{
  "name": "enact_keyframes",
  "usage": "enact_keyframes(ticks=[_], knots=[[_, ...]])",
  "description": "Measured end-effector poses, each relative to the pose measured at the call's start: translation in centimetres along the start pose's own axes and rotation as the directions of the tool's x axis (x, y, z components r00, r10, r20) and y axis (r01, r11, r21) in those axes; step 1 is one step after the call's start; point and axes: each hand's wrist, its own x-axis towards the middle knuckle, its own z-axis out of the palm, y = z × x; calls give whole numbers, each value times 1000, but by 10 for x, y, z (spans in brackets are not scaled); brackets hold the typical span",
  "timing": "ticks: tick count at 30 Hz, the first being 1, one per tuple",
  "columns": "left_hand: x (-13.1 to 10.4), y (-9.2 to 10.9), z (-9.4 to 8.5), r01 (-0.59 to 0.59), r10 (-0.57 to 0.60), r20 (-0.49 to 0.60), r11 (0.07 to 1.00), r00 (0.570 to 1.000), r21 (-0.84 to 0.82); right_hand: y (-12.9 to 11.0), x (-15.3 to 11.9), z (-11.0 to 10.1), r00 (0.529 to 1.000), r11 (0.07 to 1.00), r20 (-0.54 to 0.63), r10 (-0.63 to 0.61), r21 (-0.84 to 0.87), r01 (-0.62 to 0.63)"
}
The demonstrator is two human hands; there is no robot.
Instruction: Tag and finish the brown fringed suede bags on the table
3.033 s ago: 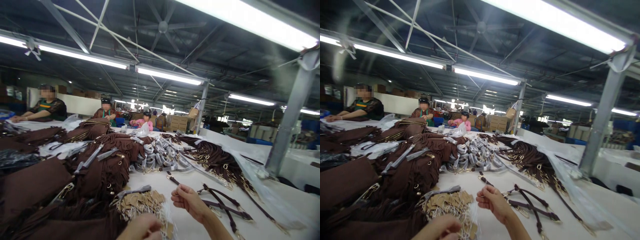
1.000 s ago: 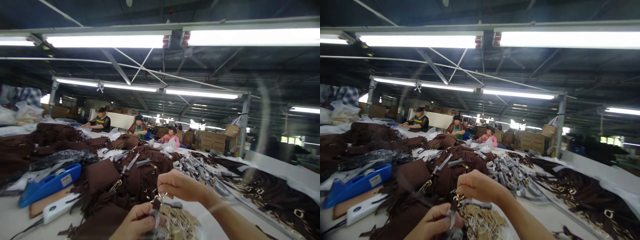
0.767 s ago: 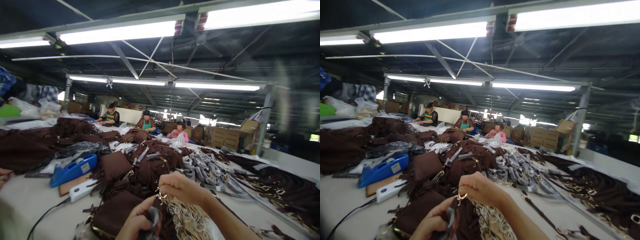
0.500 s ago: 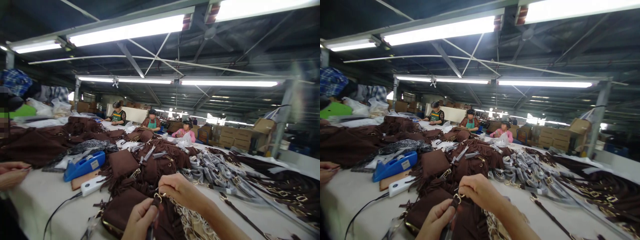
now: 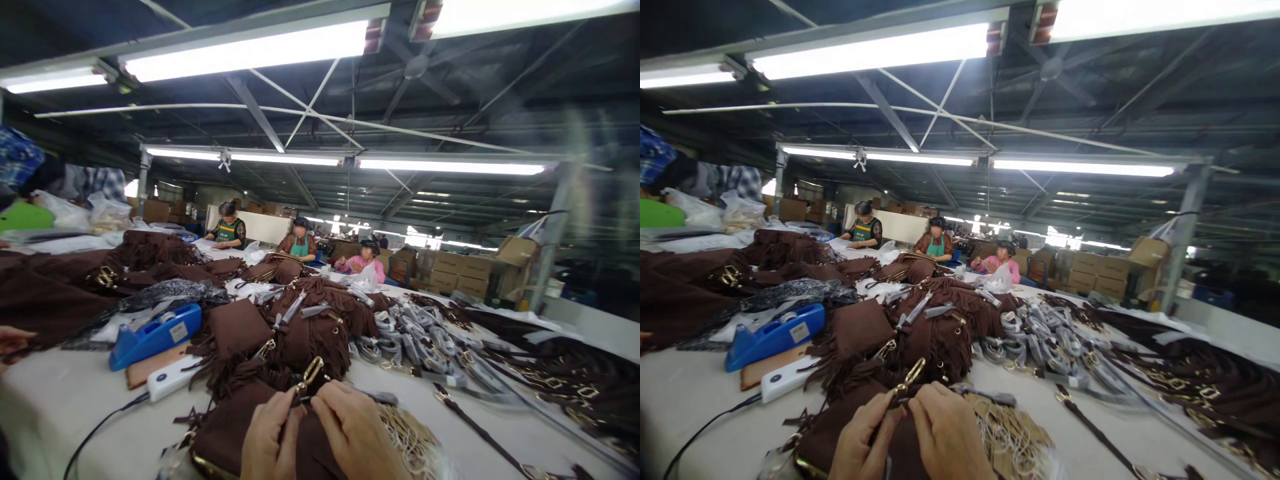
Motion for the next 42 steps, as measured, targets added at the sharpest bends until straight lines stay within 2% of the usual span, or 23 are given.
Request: enact_keyframes(ticks=[6,9,12,14,16,18,20,23,25,27,29,31,35,38,39,40,42], knots=[[-5,-4,10,-7,18,-125,996,992,87,4,-1,-1,999,999,7,36,19,-36],[-5,-7,10,-96,106,-63,985,992,145,4,-1,1,997,997,39,60,39,-62],[-4,-12,8,-226,218,63,952,974,207,2,-2,2,987,964,66,149,212,-160],[-6,-16,7,-294,272,119,925,955,240,2,-4,4,948,861,142,284,398,-317],[-9,-20,10,-343,311,158,903,937,258,3,-8,9,878,670,256,404,571,-475],[-13,-22,15,-374,332,194,891,923,256,5,-13,14,833,489,355,425,684,-541],[-16,-21,19,-364,318,220,905,922,219,7,-19,18,831,393,378,407,749,-533],[-19,-8,19,-238,223,291,971,930,17,8,-29,21,851,356,347,395,796,-490],[-19,5,14,-53,115,352,982,929,-182,8,-36,21,862,369,337,380,799,-475],[-19,15,11,168,-30,395,932,918,-321,6,-44,19,873,406,336,352,786,-466],[-19,19,11,346,-173,421,857,891,-381,3,-49,16,883,451,334,331,765,-459],[-19,19,15,454,-293,410,805,864,-383,-1,-53,11,889,509,328,319,732,-453],[-16,19,24,521,-392,376,778,840,-352,-8,-54,3,905,664,278,320,616,-424],[-12,27,24,546,-404,401,759,822,-356,-8,-55,4,918,708,243,314,584,-397],[-10,30,23,522,-386,387,776,837,-355,-6,-57,6,915,707,226,334,581,-402],[-8,34,20,468,-353,346,814,869,-345,-4,-59,9,906,704,197,375,575,-416],[-5,40,14,288,-234,221,921,947,-262,2,-65,14,869,712,76,488,542,-447]])
